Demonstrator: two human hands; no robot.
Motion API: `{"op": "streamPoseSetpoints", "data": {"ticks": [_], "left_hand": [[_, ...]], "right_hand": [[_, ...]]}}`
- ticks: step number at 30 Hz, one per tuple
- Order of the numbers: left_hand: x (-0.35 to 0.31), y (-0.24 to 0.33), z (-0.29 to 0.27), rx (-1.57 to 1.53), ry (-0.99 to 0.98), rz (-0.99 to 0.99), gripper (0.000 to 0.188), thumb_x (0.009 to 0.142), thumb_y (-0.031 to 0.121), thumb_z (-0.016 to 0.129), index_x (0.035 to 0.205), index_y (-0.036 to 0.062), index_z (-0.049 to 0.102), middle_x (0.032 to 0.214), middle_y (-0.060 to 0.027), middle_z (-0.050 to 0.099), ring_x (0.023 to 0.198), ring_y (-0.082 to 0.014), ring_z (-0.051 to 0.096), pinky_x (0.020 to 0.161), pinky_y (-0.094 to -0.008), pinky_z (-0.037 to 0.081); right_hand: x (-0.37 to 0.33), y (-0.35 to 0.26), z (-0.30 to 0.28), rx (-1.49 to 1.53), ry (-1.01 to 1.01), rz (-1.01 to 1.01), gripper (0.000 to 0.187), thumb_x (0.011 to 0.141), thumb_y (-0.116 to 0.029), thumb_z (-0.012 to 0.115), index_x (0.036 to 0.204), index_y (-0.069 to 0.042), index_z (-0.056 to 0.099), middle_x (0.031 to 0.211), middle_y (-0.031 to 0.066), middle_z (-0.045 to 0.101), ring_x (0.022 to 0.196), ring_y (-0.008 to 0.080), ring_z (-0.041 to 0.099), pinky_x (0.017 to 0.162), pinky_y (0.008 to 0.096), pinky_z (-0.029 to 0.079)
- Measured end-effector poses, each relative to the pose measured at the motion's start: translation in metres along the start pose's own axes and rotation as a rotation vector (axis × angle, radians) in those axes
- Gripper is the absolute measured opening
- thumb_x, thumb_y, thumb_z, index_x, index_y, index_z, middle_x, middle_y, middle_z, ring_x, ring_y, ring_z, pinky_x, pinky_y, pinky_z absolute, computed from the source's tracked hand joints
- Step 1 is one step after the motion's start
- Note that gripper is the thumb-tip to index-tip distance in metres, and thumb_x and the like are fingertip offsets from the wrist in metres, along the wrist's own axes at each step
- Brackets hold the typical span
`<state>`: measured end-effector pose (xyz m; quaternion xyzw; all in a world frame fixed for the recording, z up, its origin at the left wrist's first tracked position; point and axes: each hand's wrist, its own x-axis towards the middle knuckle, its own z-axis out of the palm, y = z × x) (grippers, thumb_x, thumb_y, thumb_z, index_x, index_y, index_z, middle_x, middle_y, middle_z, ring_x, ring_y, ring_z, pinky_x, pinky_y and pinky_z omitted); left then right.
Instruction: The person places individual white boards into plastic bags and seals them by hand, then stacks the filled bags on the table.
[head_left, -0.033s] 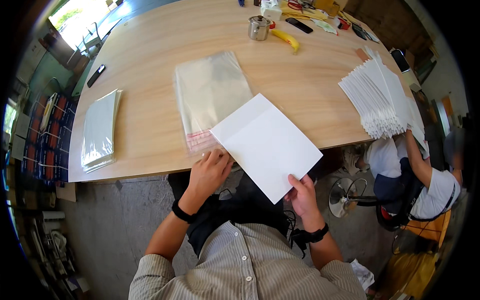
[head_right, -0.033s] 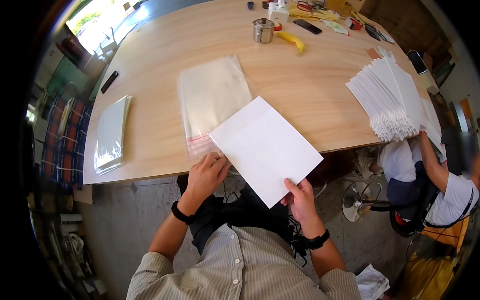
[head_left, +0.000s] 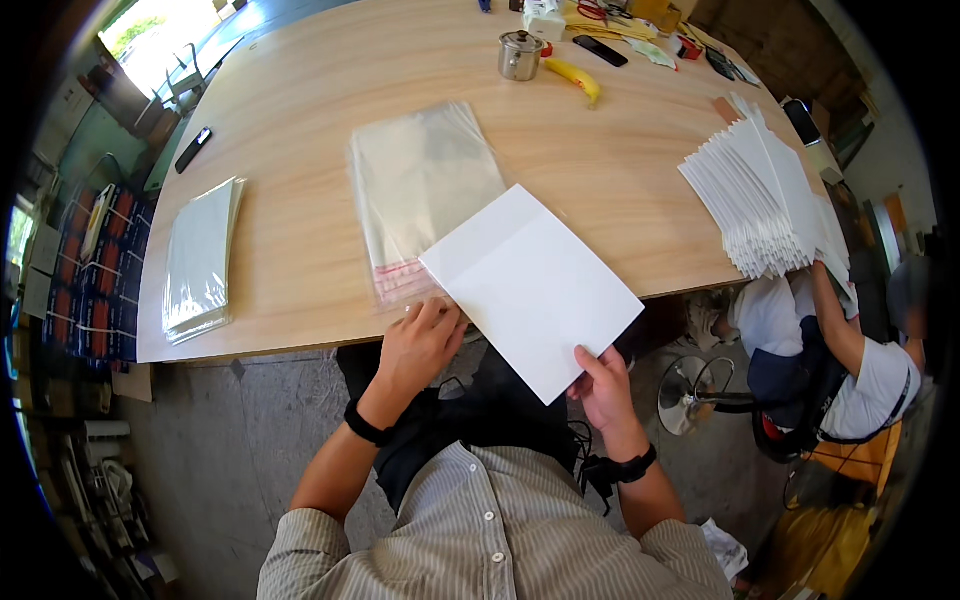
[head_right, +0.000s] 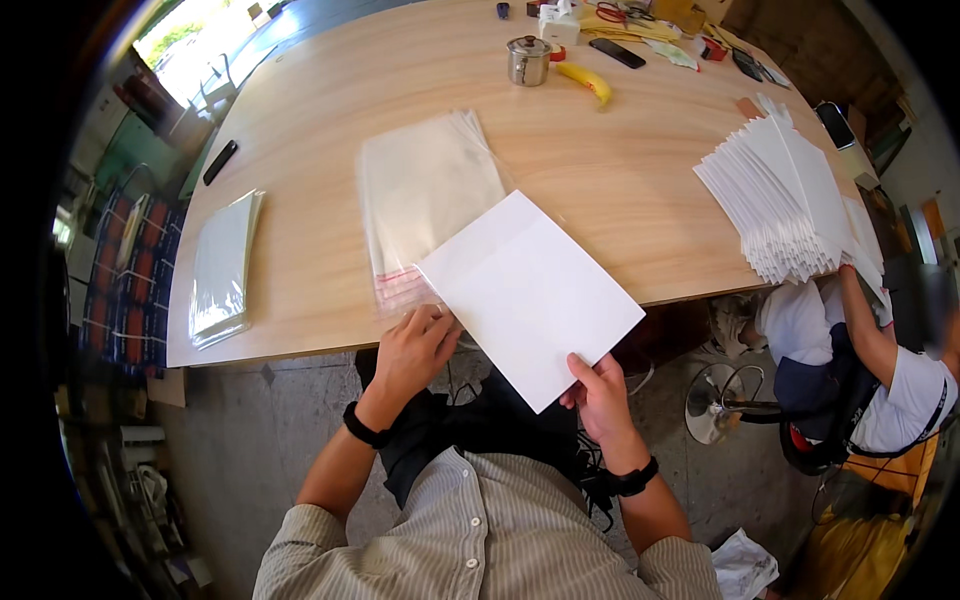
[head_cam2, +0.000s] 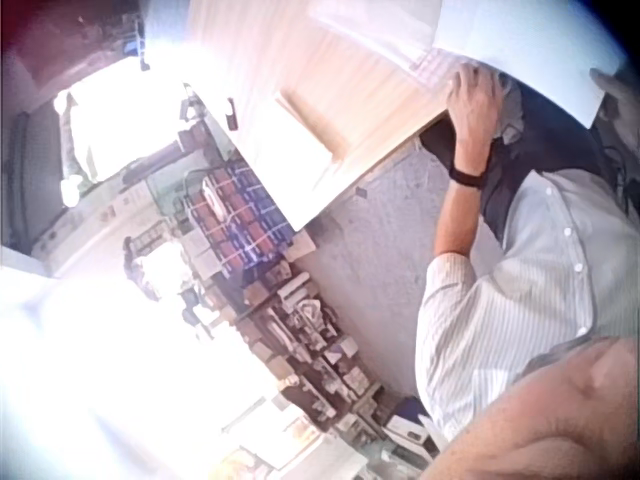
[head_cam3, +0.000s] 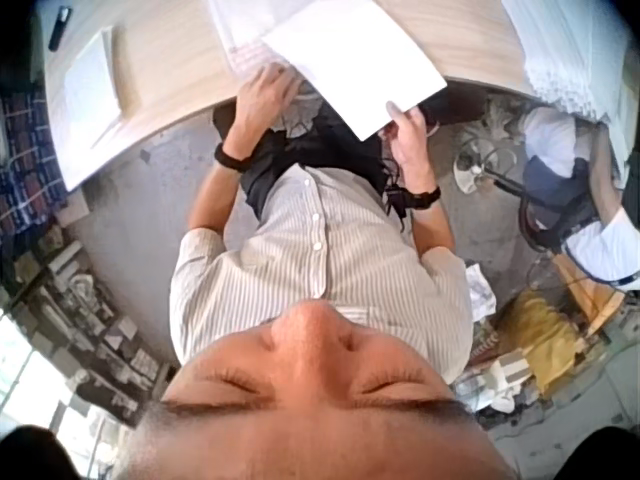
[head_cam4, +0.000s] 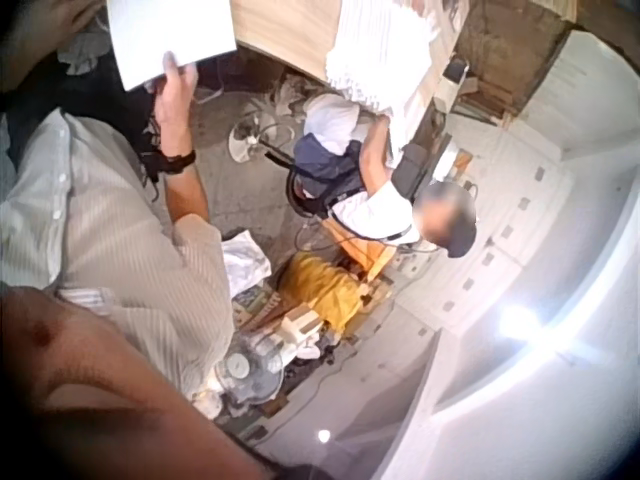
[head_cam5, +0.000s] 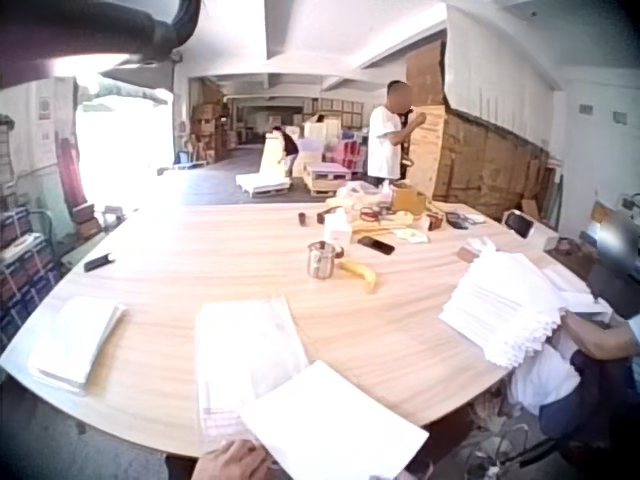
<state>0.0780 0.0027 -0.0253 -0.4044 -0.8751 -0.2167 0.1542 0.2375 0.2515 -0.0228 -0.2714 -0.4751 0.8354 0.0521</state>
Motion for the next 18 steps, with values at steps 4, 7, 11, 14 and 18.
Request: {"op": "streamPoseSetpoints", "data": {"ticks": [4, 7, 11, 14, 18], "left_hand": [[-0.001, 0.0, -0.002, -0.005, -0.009, -0.006, 0.021, 0.086, 0.017, 0.078, 0.104, 0.0099, 0.071, 0.103, -0.0033, 0.063, 0.087, -0.021, 0.067, 0.067, -0.0357, 0.057], [0.001, 0.0, -0.003, -0.004, 0.012, -0.006, 0.019, 0.087, 0.02, 0.077, 0.102, 0.0097, 0.071, 0.1, -0.0036, 0.062, 0.085, -0.0217, 0.067, 0.065, -0.0348, 0.057], [0.006, 0.001, -0.016, -0.166, -0.044, -0.096, 0.015, 0.086, 0.02, 0.079, 0.092, 0.008, 0.072, 0.092, -0.0055, 0.065, 0.077, -0.0253, 0.069, 0.065, -0.0353, 0.057], [0.033, -0.003, -0.03, -0.339, 0.066, -0.13, 0.011, 0.083, 0.01, 0.08, 0.085, 0.0051, 0.071, 0.09, -0.0114, 0.07, 0.085, -0.0325, 0.069, 0.08, -0.0429, 0.056], [0.072, -0.012, -0.025, -0.155, -0.098, 0.007, 0.056, 0.089, 0.023, 0.078, 0.138, 0.0032, 0.061, 0.15, -0.0224, 0.054, 0.138, -0.0443, 0.047, 0.113, -0.0525, 0.041]], "right_hand": [[0.017, -0.004, 0.01, -0.027, -0.056, 0.005, 0.024, 0.102, -0.022, 0.068, 0.113, -0.002, 0.06, 0.084, 0.007, 0.069, 0.055, 0.0129, 0.06, 0.046, 0.0243, 0.046], [0.029, -0.009, 0.016, -0.034, -0.064, 0.023, 0.024, 0.101, -0.022, 0.068, 0.113, -0.002, 0.061, 0.085, 0.0066, 0.069, 0.054, 0.0119, 0.06, 0.045, 0.0232, 0.045], [0.029, -0.014, 0.017, -0.055, -0.064, 0.058, 0.024, 0.101, -0.022, 0.069, 0.113, -0.003, 0.062, 0.085, 0.0065, 0.07, 0.054, 0.0112, 0.06, 0.045, 0.0232, 0.045], [0.03, -0.009, 0.015, 0.004, -0.038, 0.053, 0.024, 0.1, -0.022, 0.069, 0.115, -0.004, 0.063, 0.084, 0.0059, 0.07, 0.055, 0.0108, 0.06, 0.046, 0.0233, 0.046], [0.03, -0.007, 0.026, -0.07, -0.108, 0.042, 0.024, 0.102, -0.023, 0.067, 0.115, -0.003, 0.064, 0.084, 0.0046, 0.069, 0.054, 0.0102, 0.06, 0.044, 0.0222, 0.045]]}}
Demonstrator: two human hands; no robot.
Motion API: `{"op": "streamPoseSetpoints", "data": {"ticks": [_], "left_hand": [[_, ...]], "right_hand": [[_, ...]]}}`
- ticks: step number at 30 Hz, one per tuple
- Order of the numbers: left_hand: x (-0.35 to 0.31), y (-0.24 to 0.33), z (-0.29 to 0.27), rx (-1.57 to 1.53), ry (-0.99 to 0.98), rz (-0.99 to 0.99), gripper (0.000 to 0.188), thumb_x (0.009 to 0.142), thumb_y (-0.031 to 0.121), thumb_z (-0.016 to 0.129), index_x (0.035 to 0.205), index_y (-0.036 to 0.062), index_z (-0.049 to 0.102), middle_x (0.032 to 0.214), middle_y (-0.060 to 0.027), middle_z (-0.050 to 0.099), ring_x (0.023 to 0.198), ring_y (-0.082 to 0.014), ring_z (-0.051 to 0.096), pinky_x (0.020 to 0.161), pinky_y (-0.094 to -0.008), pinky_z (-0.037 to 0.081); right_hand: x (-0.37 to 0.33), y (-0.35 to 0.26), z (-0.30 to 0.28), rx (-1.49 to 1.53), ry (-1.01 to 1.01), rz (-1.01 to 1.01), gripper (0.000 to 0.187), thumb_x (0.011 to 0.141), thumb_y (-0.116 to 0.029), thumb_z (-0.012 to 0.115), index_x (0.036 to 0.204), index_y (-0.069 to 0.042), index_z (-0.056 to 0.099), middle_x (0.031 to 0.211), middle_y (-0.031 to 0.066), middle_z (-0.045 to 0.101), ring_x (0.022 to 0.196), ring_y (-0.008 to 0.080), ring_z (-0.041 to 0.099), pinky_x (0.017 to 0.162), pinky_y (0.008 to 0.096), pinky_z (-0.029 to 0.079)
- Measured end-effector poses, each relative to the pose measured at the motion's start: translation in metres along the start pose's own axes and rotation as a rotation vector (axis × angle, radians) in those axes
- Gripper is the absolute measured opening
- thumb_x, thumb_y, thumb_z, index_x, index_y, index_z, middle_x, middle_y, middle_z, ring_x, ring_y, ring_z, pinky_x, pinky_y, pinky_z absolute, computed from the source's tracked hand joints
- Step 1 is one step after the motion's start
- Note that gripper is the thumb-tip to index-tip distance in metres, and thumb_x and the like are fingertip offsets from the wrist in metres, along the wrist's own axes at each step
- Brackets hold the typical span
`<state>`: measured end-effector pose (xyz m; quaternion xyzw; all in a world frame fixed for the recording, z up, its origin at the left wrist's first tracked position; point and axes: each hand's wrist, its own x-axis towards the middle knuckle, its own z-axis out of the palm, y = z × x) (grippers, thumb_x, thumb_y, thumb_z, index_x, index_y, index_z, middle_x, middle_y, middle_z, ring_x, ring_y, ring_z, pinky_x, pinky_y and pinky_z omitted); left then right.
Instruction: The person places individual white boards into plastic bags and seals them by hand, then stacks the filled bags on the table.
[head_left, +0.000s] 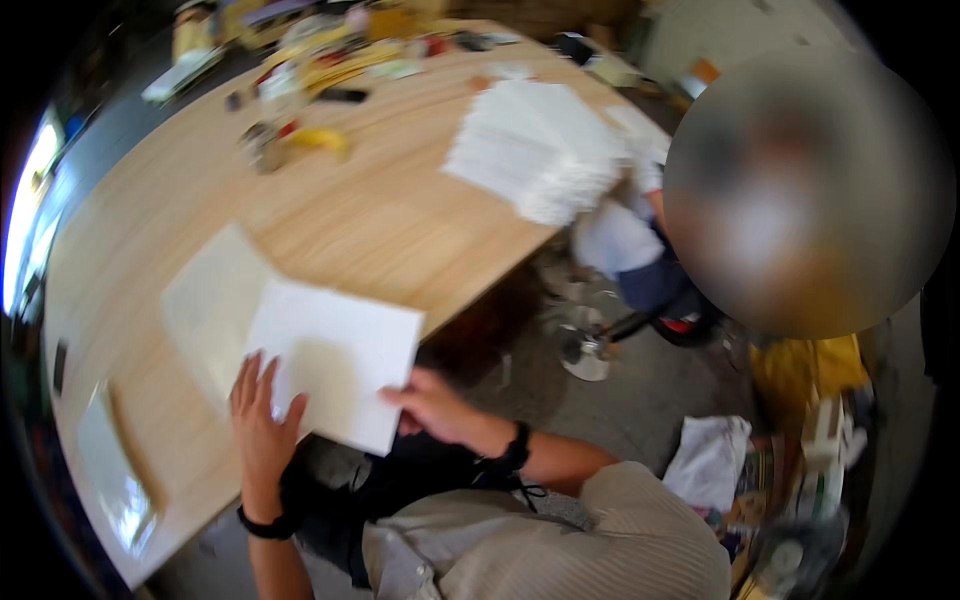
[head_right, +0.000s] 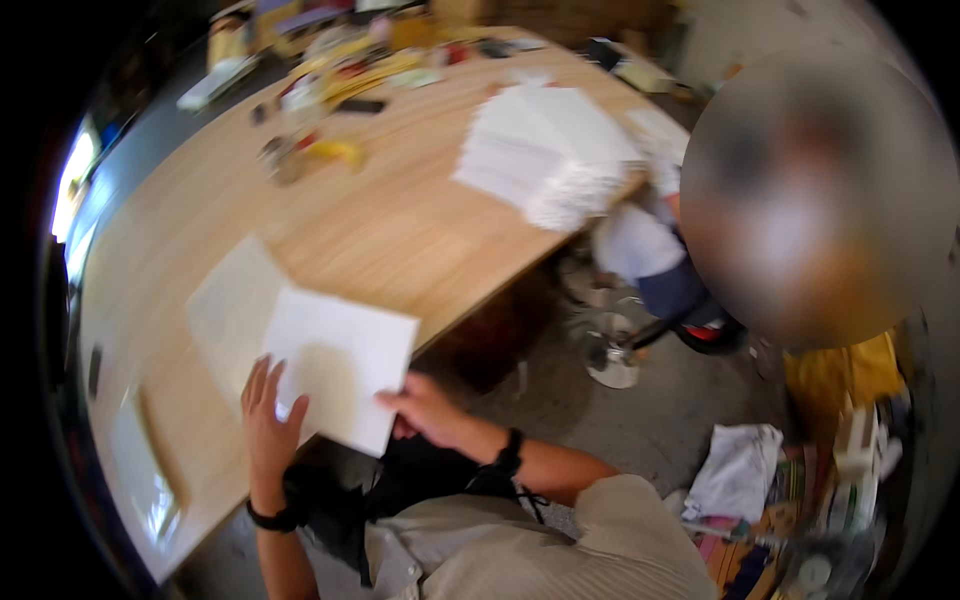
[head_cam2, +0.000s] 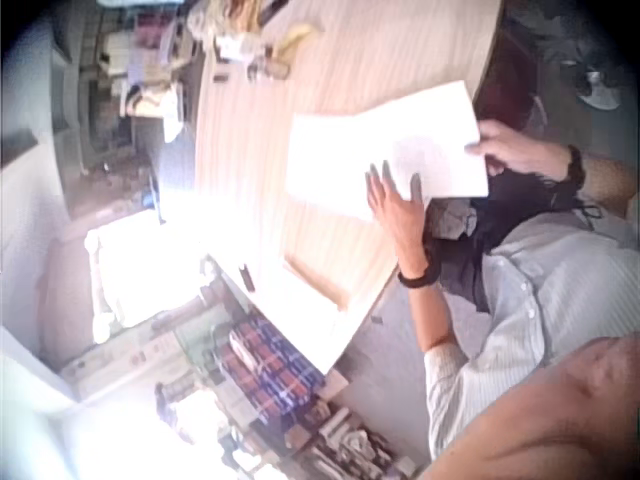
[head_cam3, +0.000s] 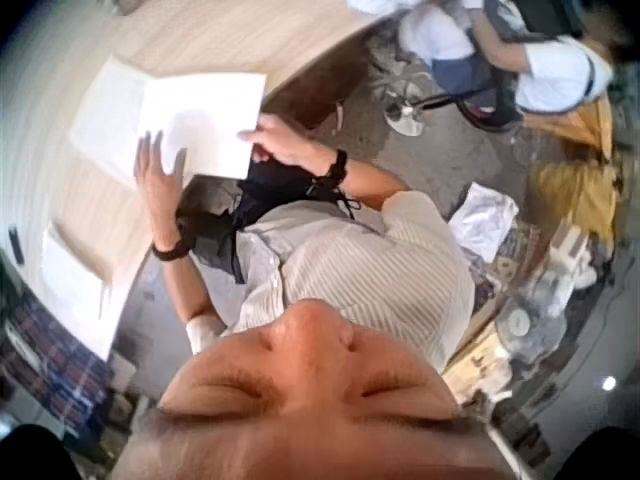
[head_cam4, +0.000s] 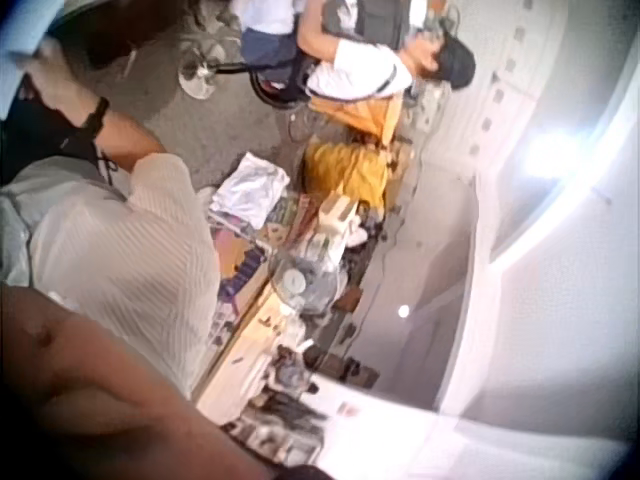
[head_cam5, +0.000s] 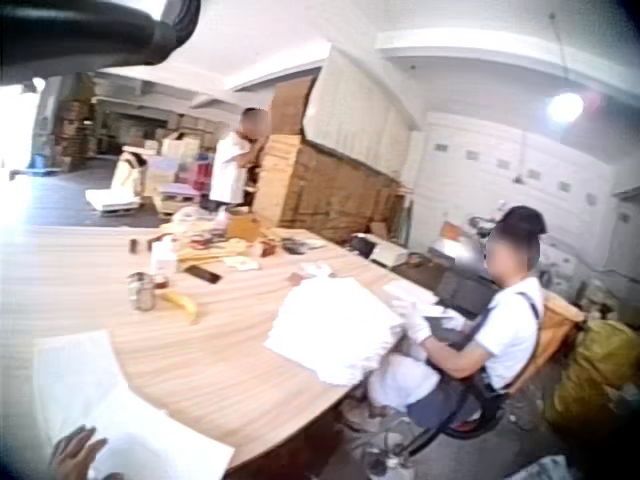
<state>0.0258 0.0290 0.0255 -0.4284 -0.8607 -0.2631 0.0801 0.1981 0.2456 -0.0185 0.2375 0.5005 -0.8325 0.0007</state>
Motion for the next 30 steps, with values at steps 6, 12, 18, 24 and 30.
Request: {"op": "streamPoseSetpoints", "data": {"ticks": [6, 12, 18, 24, 30], "left_hand": [[0.01, -0.008, 0.034, -0.028, -0.282, -0.017, 0.075, 0.104, 0.042, 0.056, 0.156, -0.0074, 0.036, 0.162, -0.0316, 0.034, 0.153, -0.047, 0.027, 0.126, -0.0548, 0.021], [0.008, -0.009, 0.036, -0.07, -0.303, 0.005, 0.072, 0.106, 0.041, 0.052, 0.156, -0.0083, 0.035, 0.162, -0.0322, 0.033, 0.154, -0.0471, 0.026, 0.126, -0.0527, 0.021], [0.008, -0.021, 0.035, -0.116, -0.267, 0.015, 0.066, 0.106, 0.035, 0.053, 0.154, -0.0078, 0.039, 0.16, -0.0312, 0.037, 0.151, -0.0471, 0.032, 0.125, -0.0528, 0.025], [-0.017, -0.043, 0.01, -0.387, 0.196, -0.244, 0.054, 0.101, 0.012, 0.061, 0.15, -0.0021, 0.045, 0.155, -0.0202, 0.049, 0.14, -0.0345, 0.049, 0.114, -0.0451, 0.041], [-0.056, -0.03, 0.014, -1.065, 0.321, -0.478, 0.084, 0.095, -0.002, 0.062, 0.166, 0.0075, 0.017, 0.164, -0.0143, 0.032, 0.141, -0.0297, 0.044, 0.115, -0.0449, 0.043]], "right_hand": [[-0.001, 0.008, 0.007, 0.085, -0.122, 0.011, 0.033, 0.105, -0.025, 0.063, 0.127, -0.001, 0.057, 0.082, 0.0051, 0.067, 0.05, 0.0106, 0.06, 0.041, 0.0222, 0.043], [0.024, 0.009, 0.027, 0.081, -0.157, 0.061, 0.036, 0.108, -0.029, 0.059, 0.129, -0.001, 0.053, 0.084, 0.0076, 0.069, 0.051, 0.0132, 0.064, 0.041, 0.0233, 0.047], [0.029, -0.017, 0.032, 0.164, -0.148, 0.154, 0.03, 0.108, -0.02, 0.055, 0.132, -0.003, 0.049, 0.086, 0.0111, 0.07, 0.056, 0.0178, 0.067, 0.05, 0.0287, 0.055], [0.038, 0.011, 0.021, 0.195, -0.141, 0.044, 0.027, 0.105, -0.015, 0.058, 0.128, -0.003, 0.052, 0.086, 0.0104, 0.07, 0.057, 0.0179, 0.066, 0.051, 0.0304, 0.056], [0.022, 0.016, 0.01, 0.255, -0.086, -0.032, 0.022, 0.102, -0.012, 0.062, 0.121, -0.005, 0.057, 0.088, 0.0106, 0.069, 0.059, 0.0198, 0.066, 0.049, 0.0305, 0.053]]}}
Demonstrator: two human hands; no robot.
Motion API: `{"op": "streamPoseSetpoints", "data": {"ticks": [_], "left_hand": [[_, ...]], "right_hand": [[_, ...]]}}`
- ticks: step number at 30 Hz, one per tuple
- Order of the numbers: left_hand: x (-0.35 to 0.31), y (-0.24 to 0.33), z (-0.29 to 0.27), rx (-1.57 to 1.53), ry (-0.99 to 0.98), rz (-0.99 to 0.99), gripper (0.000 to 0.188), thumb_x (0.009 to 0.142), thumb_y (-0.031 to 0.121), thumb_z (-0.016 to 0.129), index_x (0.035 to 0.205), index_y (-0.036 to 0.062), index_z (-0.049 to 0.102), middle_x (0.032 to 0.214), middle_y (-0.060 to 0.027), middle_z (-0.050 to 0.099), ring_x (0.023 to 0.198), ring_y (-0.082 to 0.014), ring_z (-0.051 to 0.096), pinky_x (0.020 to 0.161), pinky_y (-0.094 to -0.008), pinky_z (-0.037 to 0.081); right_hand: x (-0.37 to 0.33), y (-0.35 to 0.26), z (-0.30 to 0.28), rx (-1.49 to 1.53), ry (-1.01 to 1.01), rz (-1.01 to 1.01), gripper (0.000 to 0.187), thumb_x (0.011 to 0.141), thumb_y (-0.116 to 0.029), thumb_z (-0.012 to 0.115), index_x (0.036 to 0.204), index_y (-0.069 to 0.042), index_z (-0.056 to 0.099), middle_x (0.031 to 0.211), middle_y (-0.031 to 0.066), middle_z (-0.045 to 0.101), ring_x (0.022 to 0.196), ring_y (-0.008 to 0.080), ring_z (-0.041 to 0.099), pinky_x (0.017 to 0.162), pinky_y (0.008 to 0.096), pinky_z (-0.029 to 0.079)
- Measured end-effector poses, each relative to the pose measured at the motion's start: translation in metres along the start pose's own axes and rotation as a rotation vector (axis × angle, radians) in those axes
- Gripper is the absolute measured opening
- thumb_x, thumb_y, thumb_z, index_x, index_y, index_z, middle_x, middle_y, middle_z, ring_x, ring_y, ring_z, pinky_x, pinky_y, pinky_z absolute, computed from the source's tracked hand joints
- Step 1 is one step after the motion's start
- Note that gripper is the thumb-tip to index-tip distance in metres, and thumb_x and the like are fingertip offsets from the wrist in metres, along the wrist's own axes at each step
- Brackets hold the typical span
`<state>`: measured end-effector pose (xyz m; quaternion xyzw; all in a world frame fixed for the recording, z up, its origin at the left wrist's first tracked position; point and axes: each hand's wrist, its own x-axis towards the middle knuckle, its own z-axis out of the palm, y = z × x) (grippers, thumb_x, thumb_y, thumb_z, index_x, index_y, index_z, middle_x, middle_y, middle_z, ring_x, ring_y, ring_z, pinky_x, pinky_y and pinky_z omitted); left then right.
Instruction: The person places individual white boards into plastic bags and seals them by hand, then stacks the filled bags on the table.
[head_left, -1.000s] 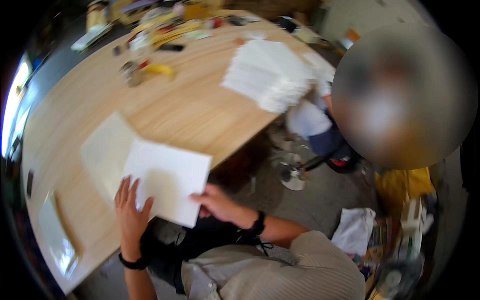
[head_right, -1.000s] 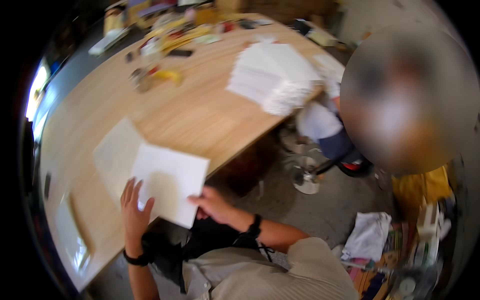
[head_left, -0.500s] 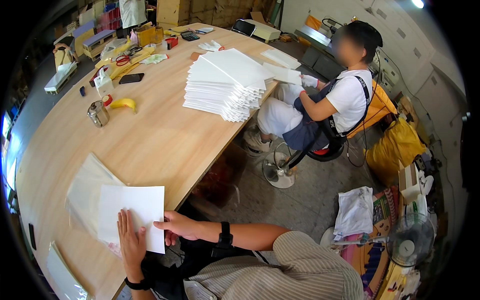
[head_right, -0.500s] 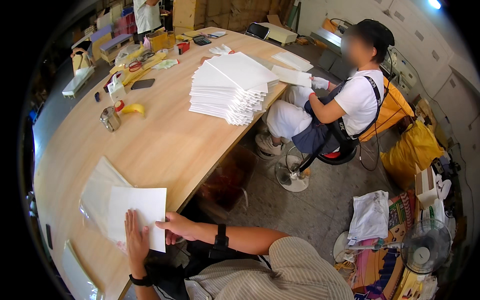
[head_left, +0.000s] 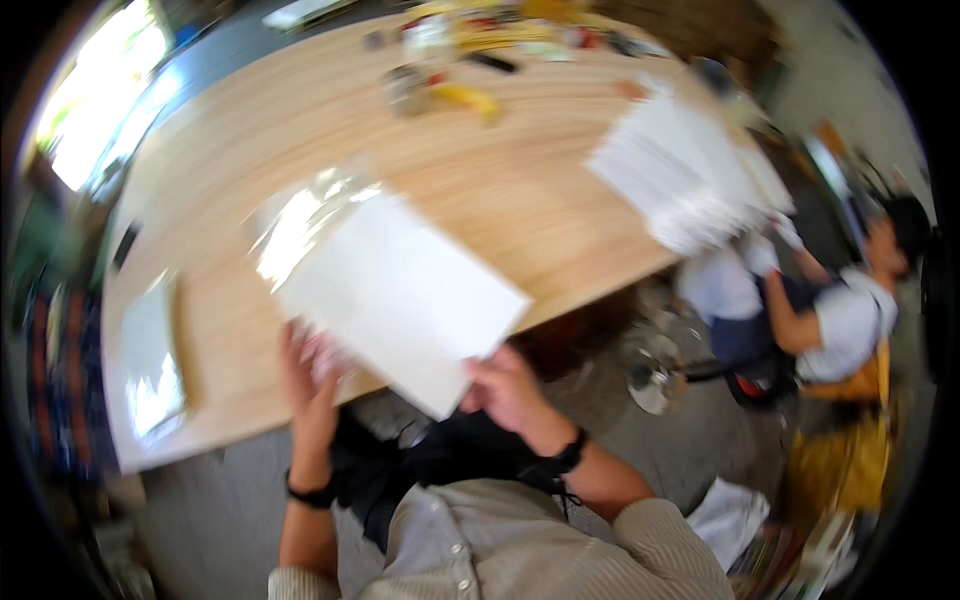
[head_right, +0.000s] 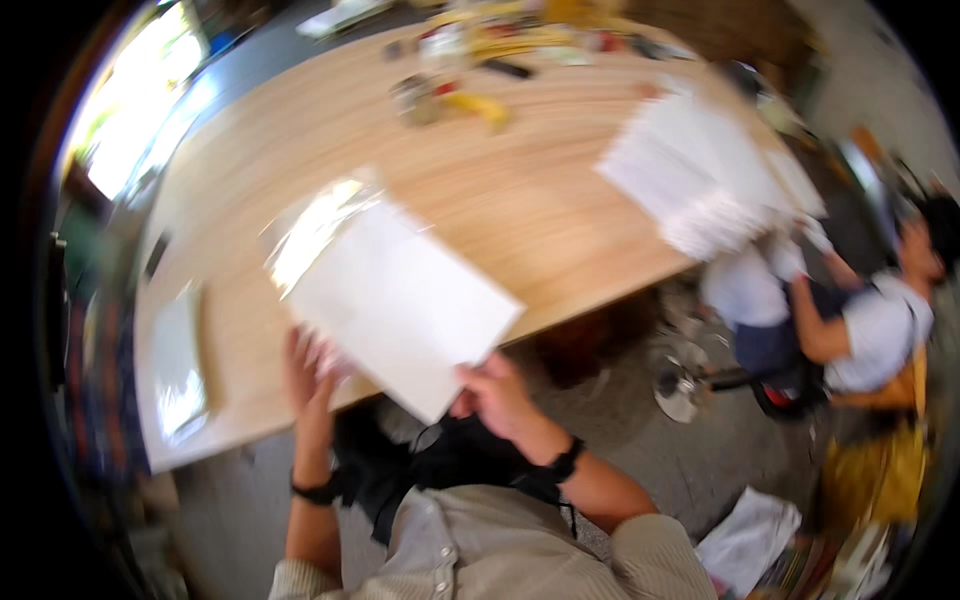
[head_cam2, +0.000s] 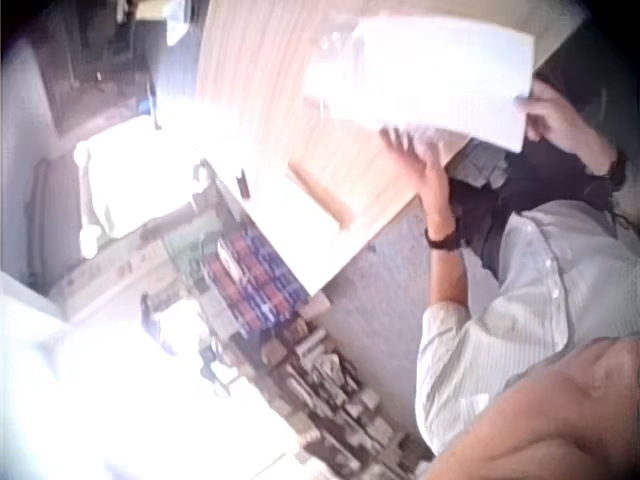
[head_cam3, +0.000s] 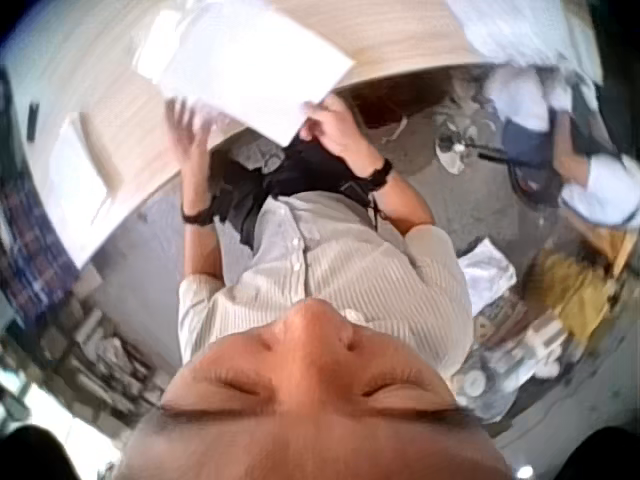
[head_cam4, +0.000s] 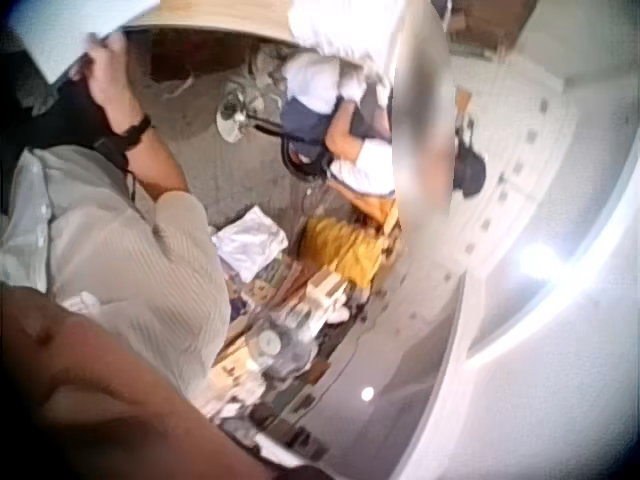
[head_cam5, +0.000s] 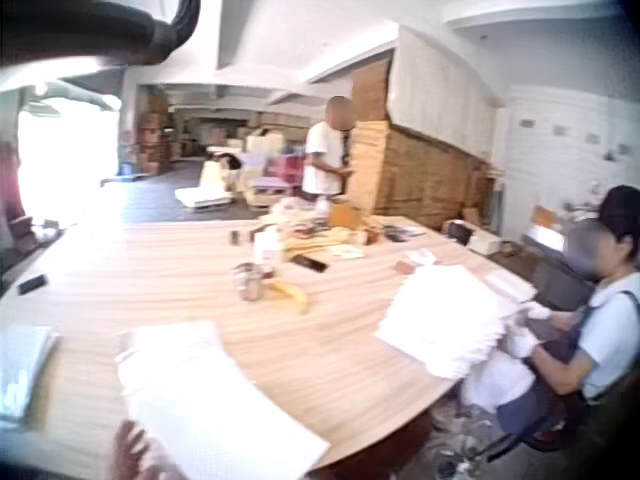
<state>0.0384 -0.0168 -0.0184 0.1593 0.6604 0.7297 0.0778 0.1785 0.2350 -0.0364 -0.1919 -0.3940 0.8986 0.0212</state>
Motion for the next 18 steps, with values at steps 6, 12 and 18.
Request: {"op": "streamPoseSetpoints", "data": {"ticks": [6, 12, 18], "left_hand": [[-0.011, 0.006, 0.018, -0.403, 0.013, -0.144, 0.079, 0.09, -0.009, 0.055, 0.163, 0.0006, 0.025, 0.162, -0.0194, 0.038, 0.148, -0.031, 0.042, 0.119, -0.0435, 0.038], [-0.016, 0.002, 0.025, -0.564, -0.027, -0.22, 0.057, 0.1, 0.001, 0.057, 0.155, -0.0036, 0.039, 0.139, -0.0168, 0.063, 0.127, -0.0245, 0.062, 0.107, -0.0397, 0.05], [-0.018, -0.012, 0.027, -0.521, 0.046, -0.241, 0.034, 0.108, 0.012, 0.055, 0.137, -0.006, 0.059, 0.122, -0.0117, 0.072, 0.108, -0.0194, 0.071, 0.097, -0.0346, 0.058]], "right_hand": [[-0.016, -0.008, 0.014, 0.003, -0.02, -0.001, 0.031, 0.104, -0.012, 0.061, 0.131, 0.0, 0.051, 0.102, 0.0128, 0.069, 0.063, 0.0193, 0.065, 0.05, 0.0298, 0.052], [-0.026, -0.005, 0.018, 0.019, 0.004, 0.022, 0.034, 0.104, -0.012, 0.062, 0.133, 0.0, 0.05, 0.104, 0.0129, 0.069, 0.061, 0.019, 0.064, 0.049, 0.0297, 0.052], [-0.03, -0.001, 0.018, 0.045, 0.021, 0.046, 0.035, 0.104, -0.013, 0.062, 0.134, 0.0, 0.05, 0.104, 0.0131, 0.069, 0.058, 0.0188, 0.064, 0.049, 0.0293, 0.051]]}}
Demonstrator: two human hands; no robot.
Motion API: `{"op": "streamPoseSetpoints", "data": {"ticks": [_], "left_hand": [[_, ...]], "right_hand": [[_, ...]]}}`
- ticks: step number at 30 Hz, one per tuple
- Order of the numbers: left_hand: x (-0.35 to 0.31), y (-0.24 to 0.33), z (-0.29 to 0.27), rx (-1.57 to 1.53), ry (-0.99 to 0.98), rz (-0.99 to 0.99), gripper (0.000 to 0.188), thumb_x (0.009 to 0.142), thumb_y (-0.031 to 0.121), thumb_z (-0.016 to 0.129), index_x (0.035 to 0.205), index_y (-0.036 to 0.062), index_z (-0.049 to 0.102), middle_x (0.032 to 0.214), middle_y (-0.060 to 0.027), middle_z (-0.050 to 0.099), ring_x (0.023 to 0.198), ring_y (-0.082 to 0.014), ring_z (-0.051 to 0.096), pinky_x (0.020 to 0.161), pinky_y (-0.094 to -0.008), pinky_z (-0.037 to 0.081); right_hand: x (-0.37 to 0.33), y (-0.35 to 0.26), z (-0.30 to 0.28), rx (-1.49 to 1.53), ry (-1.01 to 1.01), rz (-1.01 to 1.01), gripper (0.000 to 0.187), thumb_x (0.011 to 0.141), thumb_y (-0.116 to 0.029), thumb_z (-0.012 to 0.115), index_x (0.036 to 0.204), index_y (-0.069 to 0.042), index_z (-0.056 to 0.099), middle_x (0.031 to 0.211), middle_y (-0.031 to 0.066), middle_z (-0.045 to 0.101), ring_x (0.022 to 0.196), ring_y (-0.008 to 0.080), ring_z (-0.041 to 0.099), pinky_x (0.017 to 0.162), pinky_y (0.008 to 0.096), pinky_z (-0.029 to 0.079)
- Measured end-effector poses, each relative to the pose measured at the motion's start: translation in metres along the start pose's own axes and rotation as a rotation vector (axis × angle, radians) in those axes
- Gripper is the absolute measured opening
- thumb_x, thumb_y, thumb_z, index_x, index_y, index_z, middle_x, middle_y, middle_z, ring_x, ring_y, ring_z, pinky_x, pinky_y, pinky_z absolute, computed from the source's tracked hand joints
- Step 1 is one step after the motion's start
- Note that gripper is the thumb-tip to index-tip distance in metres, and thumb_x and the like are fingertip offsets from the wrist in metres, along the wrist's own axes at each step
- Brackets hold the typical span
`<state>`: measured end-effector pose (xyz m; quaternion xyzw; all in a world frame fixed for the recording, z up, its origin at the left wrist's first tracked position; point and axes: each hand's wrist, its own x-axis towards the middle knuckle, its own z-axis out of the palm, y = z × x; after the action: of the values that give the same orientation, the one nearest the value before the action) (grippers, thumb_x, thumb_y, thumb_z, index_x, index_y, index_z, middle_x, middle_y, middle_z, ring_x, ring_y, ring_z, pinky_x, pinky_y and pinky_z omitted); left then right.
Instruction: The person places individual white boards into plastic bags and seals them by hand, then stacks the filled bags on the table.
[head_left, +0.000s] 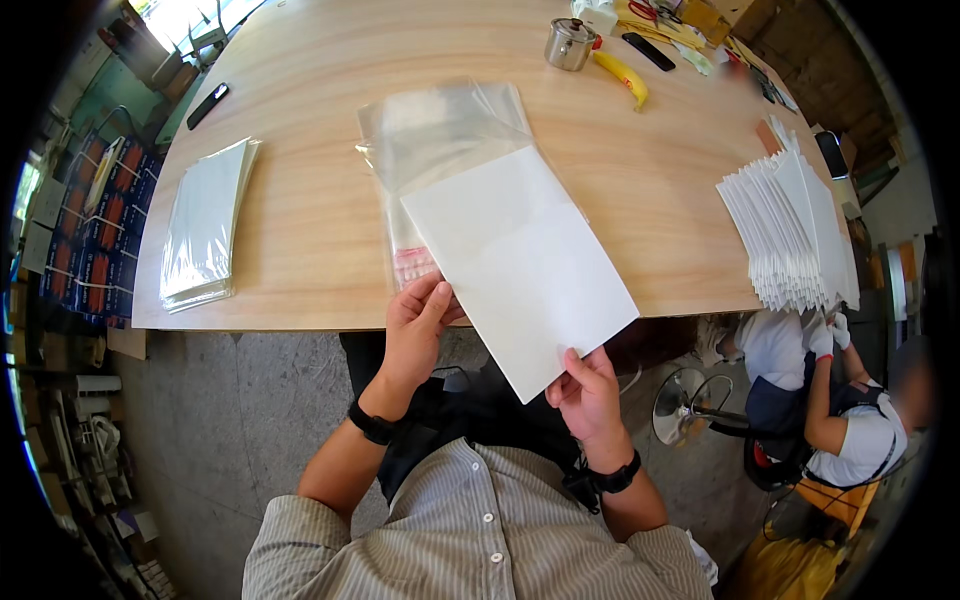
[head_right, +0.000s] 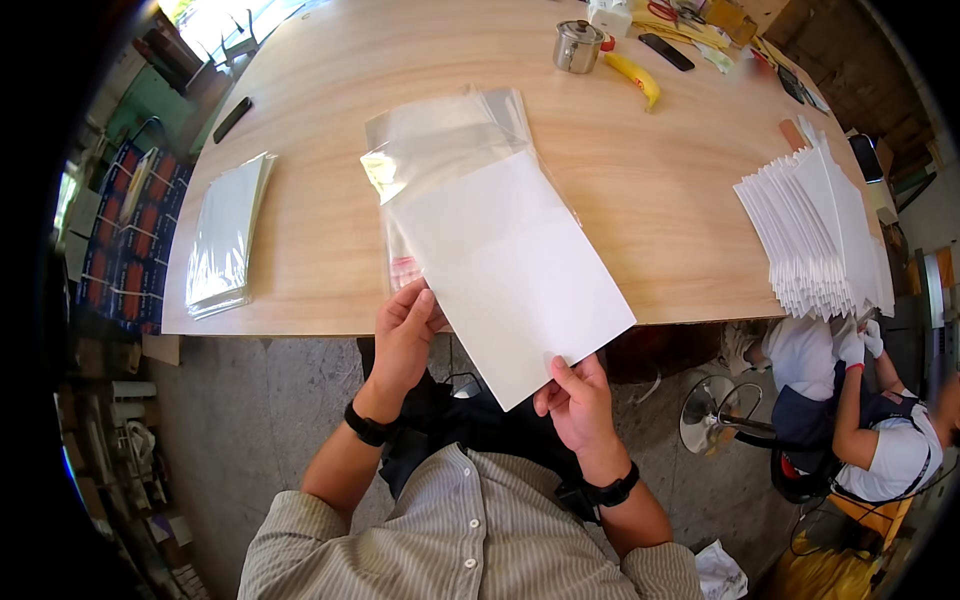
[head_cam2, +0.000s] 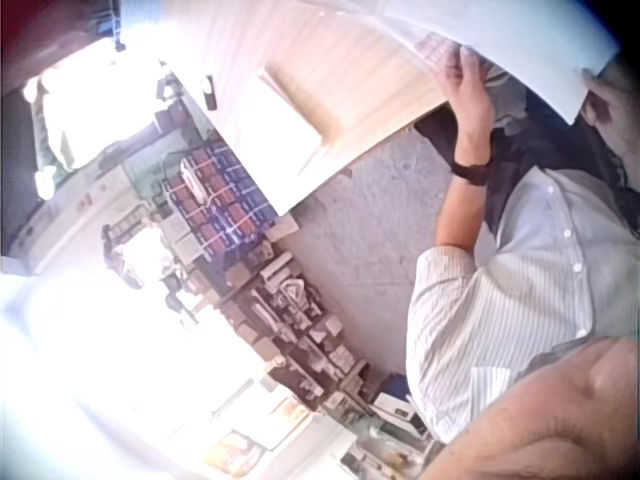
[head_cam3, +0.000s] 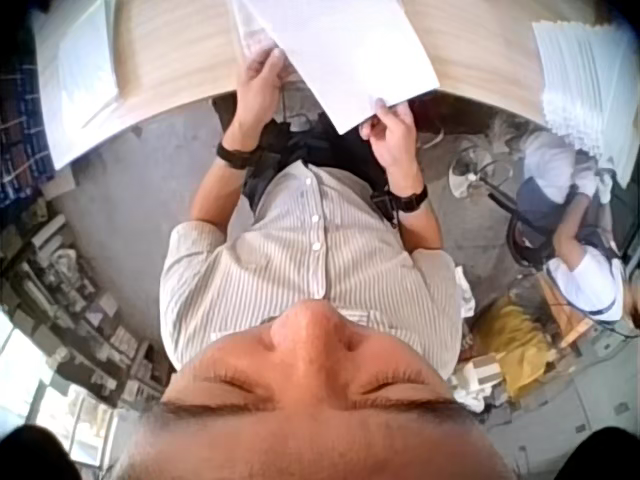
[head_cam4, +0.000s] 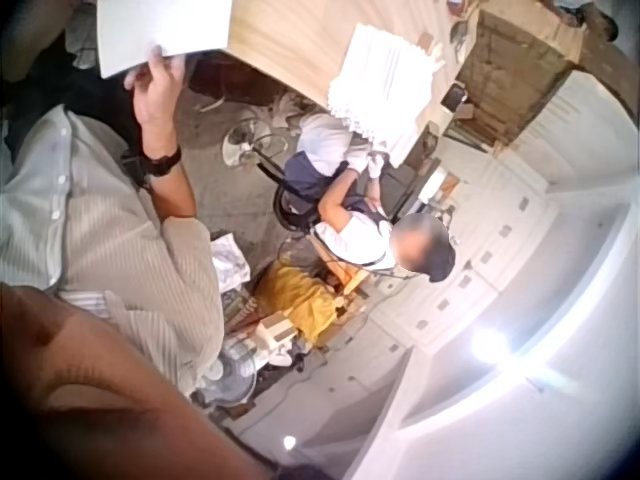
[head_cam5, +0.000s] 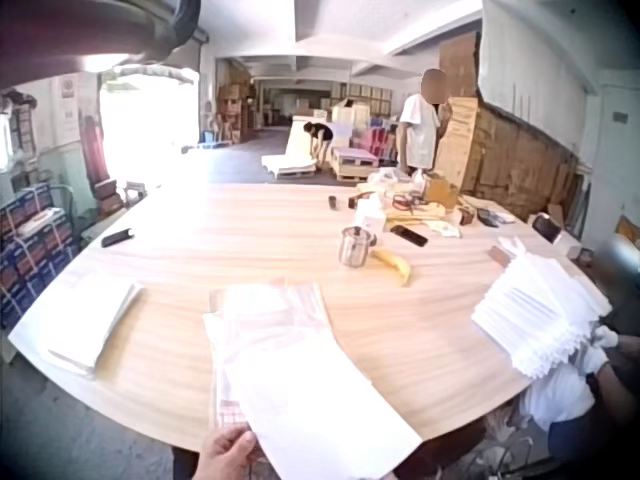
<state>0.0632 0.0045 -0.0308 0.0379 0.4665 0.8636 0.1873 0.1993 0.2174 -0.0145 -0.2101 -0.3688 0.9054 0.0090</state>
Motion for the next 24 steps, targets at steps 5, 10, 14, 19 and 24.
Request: {"op": "streamPoseSetpoints", "data": {"ticks": [5, 10, 14, 19, 24], "left_hand": [[-0.002, 0.0, -0.001, 0.166, 0.064, 0.039, 0.028, 0.108, 0.007, 0.053, 0.13, -0.0066, 0.065, 0.112, -0.0106, 0.075, 0.097, -0.017, 0.073, 0.091, -0.0329, 0.06], [-0.014, 0.001, -0.001, 0.499, 0.053, 0.011, 0.022, 0.105, 0.001, 0.056, 0.121, -0.0074, 0.069, 0.102, -0.0076, 0.076, 0.09, -0.0132, 0.073, 0.084, -0.0287, 0.06], [-0.034, -0.003, 0.001, 0.457, 0.017, -0.075, 0.021, 0.103, 0.001, 0.058, 0.119, -0.0071, 0.069, 0.1, -0.007, 0.076, 0.088, -0.0125, 0.072, 0.083, -0.028, 0.059], [-0.057, -0.012, -0.006, 0.36, -0.053, -0.115, 0.021, 0.104, 0.001, 0.058, 0.12, -0.0082, 0.066, 0.099, -0.0092, 0.076, 0.087, -0.0145, 0.073, 0.083, -0.029, 0.06], [-0.07, -0.005, -0.005, 0.454, -0.095, -0.226, 0.022, 0.103, 0.0, 0.057, 0.12, -0.0089, 0.066, 0.097, -0.009, 0.076, 0.085, -0.0145, 0.073, 0.082, -0.0281, 0.06]], "right_hand": [[-0.005, -0.001, 0.004, 0.012, 0.006, 0.004, 0.037, 0.104, -0.013, 0.062, 0.136, 0.001, 0.049, 0.105, 0.0132, 0.069, 0.058, 0.019, 0.063, 0.048, 0.0293, 0.051], [-0.009, -0.004, 0.014, 0.003, 0.01, 0.022, 0.035, 0.105, -0.013, 0.061, 0.134, 0.001, 0.05, 0.105, 0.0132, 0.068, 0.058, 0.0192, 0.063, 0.048, 0.0294, 0.051], [-0.009, -0.004, 0.018, -0.006, 0.008, 0.026, 0.031, 0.106, -0.014, 0.06, 0.132, 0.0, 0.051, 0.103, 0.0127, 0.068, 0.057, 0.0189, 0.063, 0.046, 0.029, 0.048], [-0.011, -0.007, 0.021, -0.008, 0.065, 0.07, 0.027, 0.105, -0.015, 0.062, 0.127, -0.001, 0.054, 0.102, 0.0115, 0.068, 0.055, 0.0186, 0.064, 0.044, 0.0286, 0.046], [-0.009, 0.0, 0.024, 0.001, 0.085, 0.12, 0.024, 0.105, -0.015, 0.064, 0.124, -0.002, 0.056, 0.101, 0.01, 0.069, 0.058, 0.0184, 0.069, 0.042, 0.0264, 0.044]]}}
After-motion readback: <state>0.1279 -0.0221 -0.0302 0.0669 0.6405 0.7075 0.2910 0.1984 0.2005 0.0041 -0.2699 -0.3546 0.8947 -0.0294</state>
